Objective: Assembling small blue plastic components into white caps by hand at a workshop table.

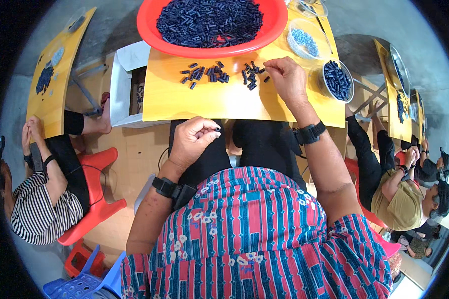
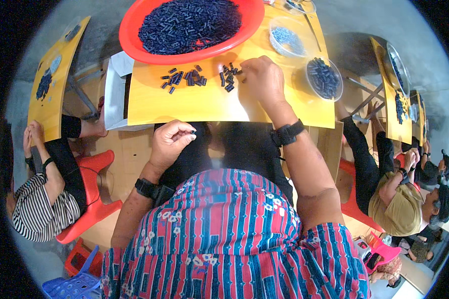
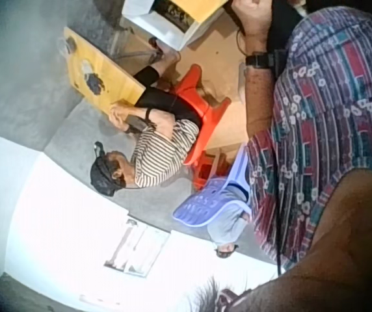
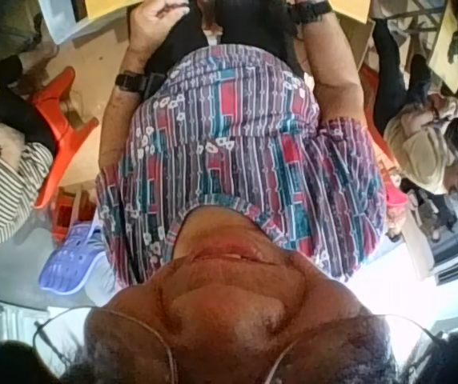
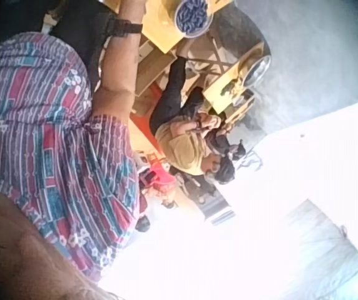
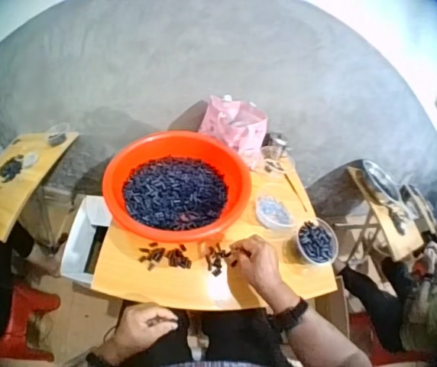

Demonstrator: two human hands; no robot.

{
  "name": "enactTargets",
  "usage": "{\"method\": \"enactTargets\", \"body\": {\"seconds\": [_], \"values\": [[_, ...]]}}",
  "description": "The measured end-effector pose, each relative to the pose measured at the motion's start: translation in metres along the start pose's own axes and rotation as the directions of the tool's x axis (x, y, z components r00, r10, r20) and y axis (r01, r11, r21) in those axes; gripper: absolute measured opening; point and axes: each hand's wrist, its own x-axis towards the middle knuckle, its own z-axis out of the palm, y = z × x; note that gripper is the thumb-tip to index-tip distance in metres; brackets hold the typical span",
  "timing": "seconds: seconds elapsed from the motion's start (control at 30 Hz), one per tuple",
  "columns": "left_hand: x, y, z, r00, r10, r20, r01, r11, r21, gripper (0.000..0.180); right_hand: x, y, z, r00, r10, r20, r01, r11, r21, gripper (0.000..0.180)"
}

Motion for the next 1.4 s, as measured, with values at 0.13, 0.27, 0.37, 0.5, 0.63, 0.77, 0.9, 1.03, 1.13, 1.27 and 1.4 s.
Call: {"method": "enactTargets", "body": {"seconds": [0.13,0.27,0.37,0.5,0.63,0.77,0.9,1.03,1.13,1.27,1.4], "values": [[0.000,0.003,0.000,1.000,0.006,0.002,-0.006,0.999,0.045,0.011,0.020,-0.002,0.005,0.995,-0.007,0.098,0.005,1.000,0.019,0.014],[0.001,0.003,-0.001,1.000,-0.002,0.015,0.001,0.999,0.033,0.010,0.035,-0.004,0.010,0.987,0.001,0.163,0.002,1.000,-0.019,0.016],[0.001,0.001,0.000,1.000,-0.003,0.008,0.003,1.000,0.006,0.010,0.042,-0.005,0.012,0.963,0.089,0.253,-0.088,0.996,-0.016,0.018],[-0.003,0.006,-0.001,1.000,-0.018,0.023,0.017,0.999,0.034,0.010,0.045,0.004,0.017,0.940,0.111,0.322,-0.081,0.991,-0.105,0.019],[-0.007,0.013,0.000,1.000,0.001,0.025,-0.002,0.999,0.040,0.010,0.045,0.004,0.024,0.965,0.050,0.257,-0.014,0.990,-0.143,0.022],[-0.006,0.010,-0.001,1.000,-0.007,0.028,0.006,0.999,0.044,0.011,0.042,-0.015,0.018,0.955,0.089,0.284,-0.069,0.994,-0.079,0.027],[0.006,-0.002,0.002,0.987,0.158,0.013,-0.158,0.974,0.161,0.009,0.060,0.036,0.040,0.963,-0.026,0.267,0.083,0.975,-0.204,0.026],[0.007,-0.003,-0.003,0.998,-0.058,-0.027,0.053,0.985,-0.162,0.011,0.065,0.011,0.028,0.942,-0.086,0.325,0.128,0.986,-0.110,0.017],[0.004,-0.005,-0.002,0.999,-0.047,-0.016,0.043,0.986,-0.164,0.011,0.060,0.017,0.031,0.950,-0.077,0.302,0.108,0.990,-0.087,0.019],[-0.001,0.001,-0.002,0.997,-0.079,0.000,0.079,0.995,-0.067,0.011,0.046,0.018,0.029,0.964,0.017,0.266,-0.030,0.999,0.043,0.021],[-0.006,-0.005,-0.005,0.996,-0.084,0.015,0.085,0.992,-0.098,0.011,0.038,0.008,-0.004,0.993,0.077,0.090,-0.087,0.990,0.115,0.017]]}}
